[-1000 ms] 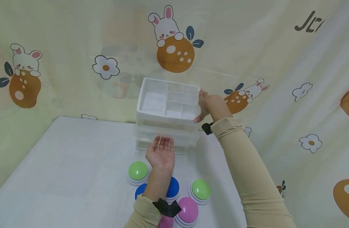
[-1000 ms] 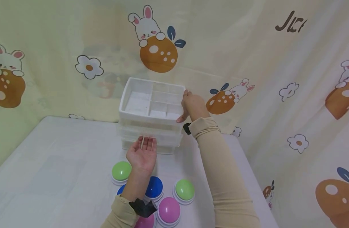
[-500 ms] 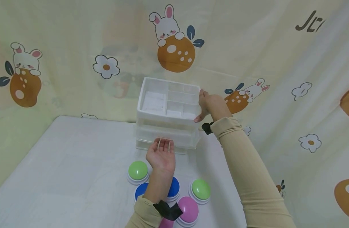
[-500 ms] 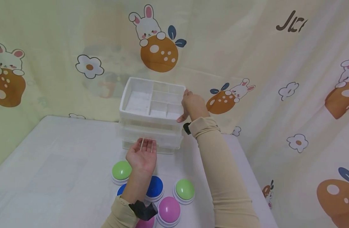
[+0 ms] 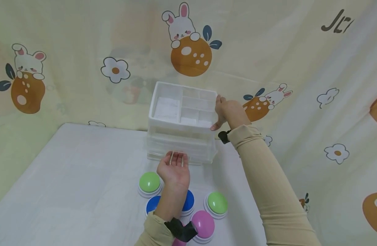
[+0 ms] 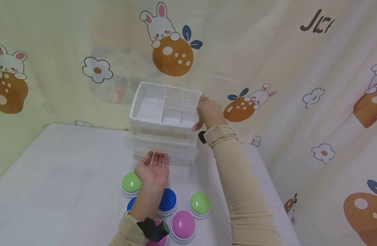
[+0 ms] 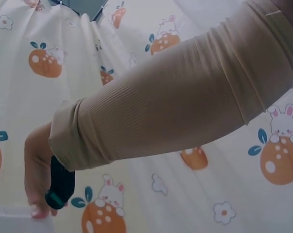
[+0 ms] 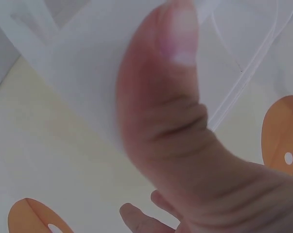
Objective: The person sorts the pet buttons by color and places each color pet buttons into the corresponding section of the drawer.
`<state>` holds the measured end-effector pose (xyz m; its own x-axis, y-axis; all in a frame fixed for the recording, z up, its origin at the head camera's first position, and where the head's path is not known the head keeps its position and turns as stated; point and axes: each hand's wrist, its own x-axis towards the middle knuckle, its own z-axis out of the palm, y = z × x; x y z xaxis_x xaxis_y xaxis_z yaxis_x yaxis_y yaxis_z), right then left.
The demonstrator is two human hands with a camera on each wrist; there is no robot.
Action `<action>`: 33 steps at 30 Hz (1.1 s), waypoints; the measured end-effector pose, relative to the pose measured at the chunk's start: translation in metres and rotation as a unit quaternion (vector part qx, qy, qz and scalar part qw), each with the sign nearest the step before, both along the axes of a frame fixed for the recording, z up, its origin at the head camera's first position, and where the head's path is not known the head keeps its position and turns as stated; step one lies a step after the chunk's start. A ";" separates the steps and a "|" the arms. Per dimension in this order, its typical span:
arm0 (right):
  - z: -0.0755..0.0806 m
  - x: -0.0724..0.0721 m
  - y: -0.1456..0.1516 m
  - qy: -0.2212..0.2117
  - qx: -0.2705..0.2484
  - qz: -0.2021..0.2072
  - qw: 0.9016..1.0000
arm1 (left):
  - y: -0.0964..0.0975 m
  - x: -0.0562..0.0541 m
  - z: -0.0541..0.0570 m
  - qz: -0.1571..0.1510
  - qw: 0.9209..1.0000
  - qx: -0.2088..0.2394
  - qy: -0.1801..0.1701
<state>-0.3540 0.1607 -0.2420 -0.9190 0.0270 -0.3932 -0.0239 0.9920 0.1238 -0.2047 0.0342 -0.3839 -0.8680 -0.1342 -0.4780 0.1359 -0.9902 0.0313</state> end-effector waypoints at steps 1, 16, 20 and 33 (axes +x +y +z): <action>-0.002 -0.003 0.001 0.001 0.003 0.001 1.000 | 0.000 0.001 0.001 0.000 1.000 -0.001 -0.001; -0.012 -0.021 0.004 -0.012 0.023 -0.002 1.000 | 0.002 0.006 0.006 -0.004 1.000 -0.014 -0.023; -0.011 -0.020 0.004 -0.011 0.033 0.007 0.999 | 0.003 0.008 0.006 -0.008 0.999 -0.034 -0.025; -0.007 -0.013 0.001 -0.001 0.073 0.052 0.996 | 0.011 0.012 -0.007 -0.046 0.984 -0.142 -0.101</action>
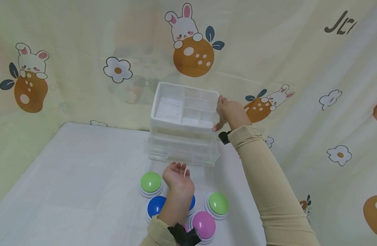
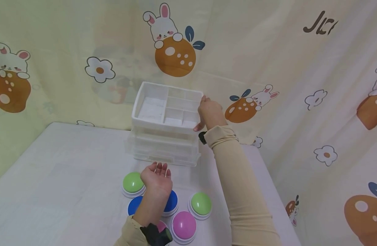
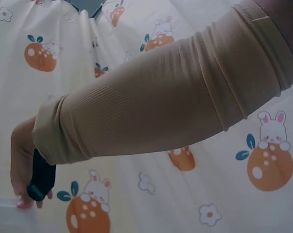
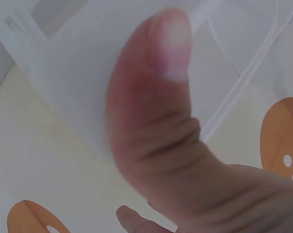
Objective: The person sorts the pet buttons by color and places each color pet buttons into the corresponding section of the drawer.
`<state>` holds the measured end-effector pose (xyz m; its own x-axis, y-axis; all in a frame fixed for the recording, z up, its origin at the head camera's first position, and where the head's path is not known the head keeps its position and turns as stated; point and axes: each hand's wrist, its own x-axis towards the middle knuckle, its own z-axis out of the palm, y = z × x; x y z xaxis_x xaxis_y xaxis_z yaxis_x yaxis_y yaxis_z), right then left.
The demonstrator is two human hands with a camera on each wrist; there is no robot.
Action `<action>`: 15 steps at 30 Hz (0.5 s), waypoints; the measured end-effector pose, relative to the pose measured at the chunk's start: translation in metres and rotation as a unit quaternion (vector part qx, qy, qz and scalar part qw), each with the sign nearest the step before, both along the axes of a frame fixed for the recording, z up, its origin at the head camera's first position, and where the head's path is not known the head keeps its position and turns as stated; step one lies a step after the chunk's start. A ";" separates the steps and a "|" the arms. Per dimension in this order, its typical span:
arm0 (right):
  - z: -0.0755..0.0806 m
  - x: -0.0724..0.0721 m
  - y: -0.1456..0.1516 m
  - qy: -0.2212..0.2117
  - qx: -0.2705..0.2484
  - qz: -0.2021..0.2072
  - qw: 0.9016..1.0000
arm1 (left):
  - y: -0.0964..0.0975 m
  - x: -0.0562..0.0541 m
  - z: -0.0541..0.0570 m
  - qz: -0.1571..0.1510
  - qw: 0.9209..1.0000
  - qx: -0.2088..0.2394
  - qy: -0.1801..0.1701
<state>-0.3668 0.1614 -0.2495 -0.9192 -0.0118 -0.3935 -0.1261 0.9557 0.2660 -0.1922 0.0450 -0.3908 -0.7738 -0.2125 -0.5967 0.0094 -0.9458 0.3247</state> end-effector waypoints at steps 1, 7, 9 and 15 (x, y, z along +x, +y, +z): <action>-0.001 -0.001 0.000 0.000 -0.002 -0.001 1.000 | 0.000 0.000 -0.001 -0.003 1.000 -0.009 -0.003; -0.008 -0.006 0.004 0.001 -0.009 0.004 1.000 | -0.004 0.001 0.003 0.010 0.996 -0.091 0.005; -0.009 -0.007 0.005 0.002 -0.016 0.005 1.000 | -0.005 0.002 0.005 0.025 0.993 -0.113 0.012; -0.008 -0.011 0.006 0.004 -0.006 0.011 1.000 | -0.011 0.001 0.007 -0.037 0.995 -0.076 0.050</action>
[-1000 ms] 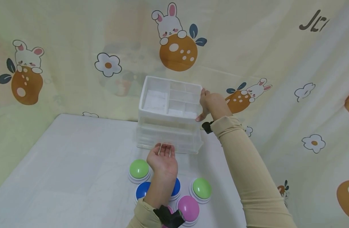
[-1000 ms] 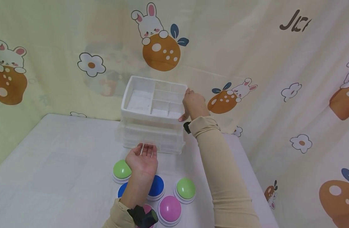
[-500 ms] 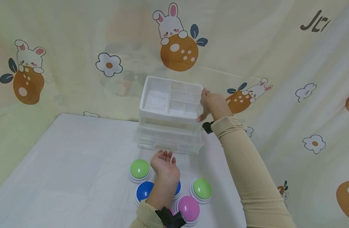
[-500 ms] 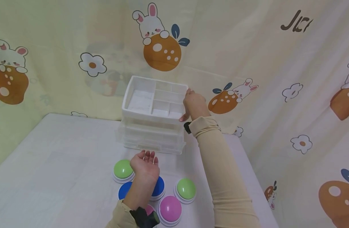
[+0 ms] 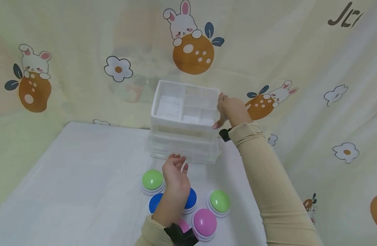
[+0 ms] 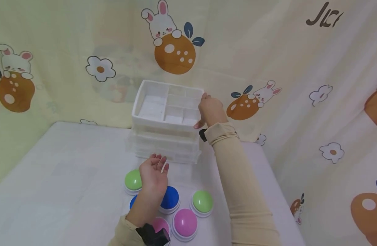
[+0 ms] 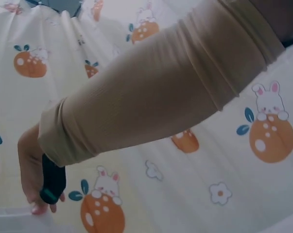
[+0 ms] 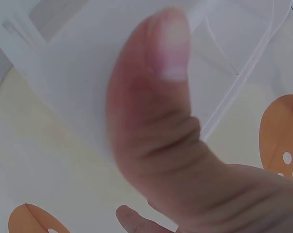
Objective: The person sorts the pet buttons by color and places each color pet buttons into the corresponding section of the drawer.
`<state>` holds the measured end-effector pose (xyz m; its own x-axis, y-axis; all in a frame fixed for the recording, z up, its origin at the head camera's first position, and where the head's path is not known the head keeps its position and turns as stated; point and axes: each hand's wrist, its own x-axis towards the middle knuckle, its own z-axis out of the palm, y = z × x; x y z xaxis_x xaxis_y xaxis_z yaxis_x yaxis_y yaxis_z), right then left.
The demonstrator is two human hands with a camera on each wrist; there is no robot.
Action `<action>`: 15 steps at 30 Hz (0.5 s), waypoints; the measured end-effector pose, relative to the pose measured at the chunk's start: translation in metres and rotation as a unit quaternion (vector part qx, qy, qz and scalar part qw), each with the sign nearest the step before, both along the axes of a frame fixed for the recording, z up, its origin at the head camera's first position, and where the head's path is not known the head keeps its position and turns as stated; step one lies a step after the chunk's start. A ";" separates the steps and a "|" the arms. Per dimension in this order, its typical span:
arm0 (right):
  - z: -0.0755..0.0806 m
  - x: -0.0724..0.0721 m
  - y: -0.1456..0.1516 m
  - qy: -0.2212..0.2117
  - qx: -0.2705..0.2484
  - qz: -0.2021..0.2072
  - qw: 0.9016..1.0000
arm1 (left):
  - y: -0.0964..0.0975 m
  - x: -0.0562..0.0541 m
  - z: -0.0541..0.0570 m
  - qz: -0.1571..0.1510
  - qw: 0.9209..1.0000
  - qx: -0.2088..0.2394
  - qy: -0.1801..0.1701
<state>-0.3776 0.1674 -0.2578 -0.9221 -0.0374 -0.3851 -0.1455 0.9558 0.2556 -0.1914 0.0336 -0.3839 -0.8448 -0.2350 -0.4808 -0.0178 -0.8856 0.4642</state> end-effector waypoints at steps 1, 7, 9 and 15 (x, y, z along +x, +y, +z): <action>0.000 -0.001 0.000 0.001 0.000 0.000 1.000 | -0.001 -0.001 0.000 -0.014 1.000 0.014 0.006; 0.001 -0.001 0.000 -0.001 -0.002 0.006 1.000 | -0.003 -0.002 0.000 -0.007 0.997 0.071 0.023; 0.000 -0.001 0.000 -0.004 0.001 0.003 1.000 | -0.003 -0.001 0.001 -0.001 0.996 0.083 0.030; -0.001 -0.003 0.002 -0.004 0.011 -0.001 1.000 | -0.002 0.002 0.005 0.011 0.992 0.115 0.046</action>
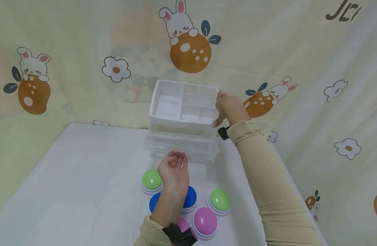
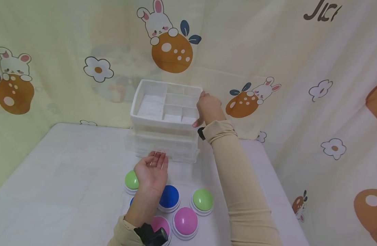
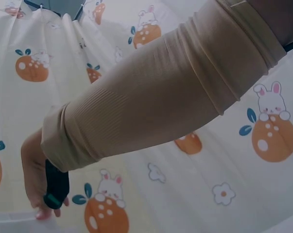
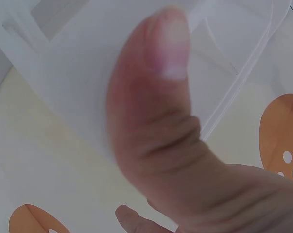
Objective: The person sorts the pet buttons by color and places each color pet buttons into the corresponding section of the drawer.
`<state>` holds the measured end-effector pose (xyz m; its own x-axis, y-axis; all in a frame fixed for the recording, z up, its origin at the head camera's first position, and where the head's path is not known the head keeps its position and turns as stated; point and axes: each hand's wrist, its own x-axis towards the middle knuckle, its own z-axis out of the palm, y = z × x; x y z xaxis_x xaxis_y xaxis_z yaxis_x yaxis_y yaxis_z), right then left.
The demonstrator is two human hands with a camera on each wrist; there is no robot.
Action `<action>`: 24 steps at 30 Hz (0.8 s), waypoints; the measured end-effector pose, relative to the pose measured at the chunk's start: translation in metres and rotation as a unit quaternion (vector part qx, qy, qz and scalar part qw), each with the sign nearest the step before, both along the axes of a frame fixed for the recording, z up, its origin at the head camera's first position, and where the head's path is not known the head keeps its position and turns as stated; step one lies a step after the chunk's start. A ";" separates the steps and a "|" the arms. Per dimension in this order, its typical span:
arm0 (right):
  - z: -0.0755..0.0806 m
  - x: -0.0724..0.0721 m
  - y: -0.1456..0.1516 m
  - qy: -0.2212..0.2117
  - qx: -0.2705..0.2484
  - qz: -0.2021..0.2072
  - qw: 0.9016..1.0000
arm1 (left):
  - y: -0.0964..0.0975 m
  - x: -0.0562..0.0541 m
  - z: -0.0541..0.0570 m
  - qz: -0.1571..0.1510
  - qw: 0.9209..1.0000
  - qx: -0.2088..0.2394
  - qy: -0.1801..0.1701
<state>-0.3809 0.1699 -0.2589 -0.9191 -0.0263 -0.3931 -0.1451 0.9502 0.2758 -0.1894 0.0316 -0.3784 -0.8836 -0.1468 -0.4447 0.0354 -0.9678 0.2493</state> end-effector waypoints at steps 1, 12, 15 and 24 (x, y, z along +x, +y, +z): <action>0.000 0.000 0.000 -0.001 0.001 -0.001 1.000 | 0.000 0.000 0.000 0.002 1.000 0.006 -0.001; 0.005 0.004 -0.004 -0.006 -0.008 -0.010 1.000 | -0.001 0.005 0.002 0.028 0.999 0.047 0.001; 0.006 0.005 -0.004 -0.007 -0.003 -0.008 1.000 | 0.000 0.007 0.001 0.032 0.998 0.048 0.004; 0.006 0.007 -0.004 -0.003 0.002 0.008 1.000 | 0.005 0.012 -0.001 0.033 0.998 0.044 0.002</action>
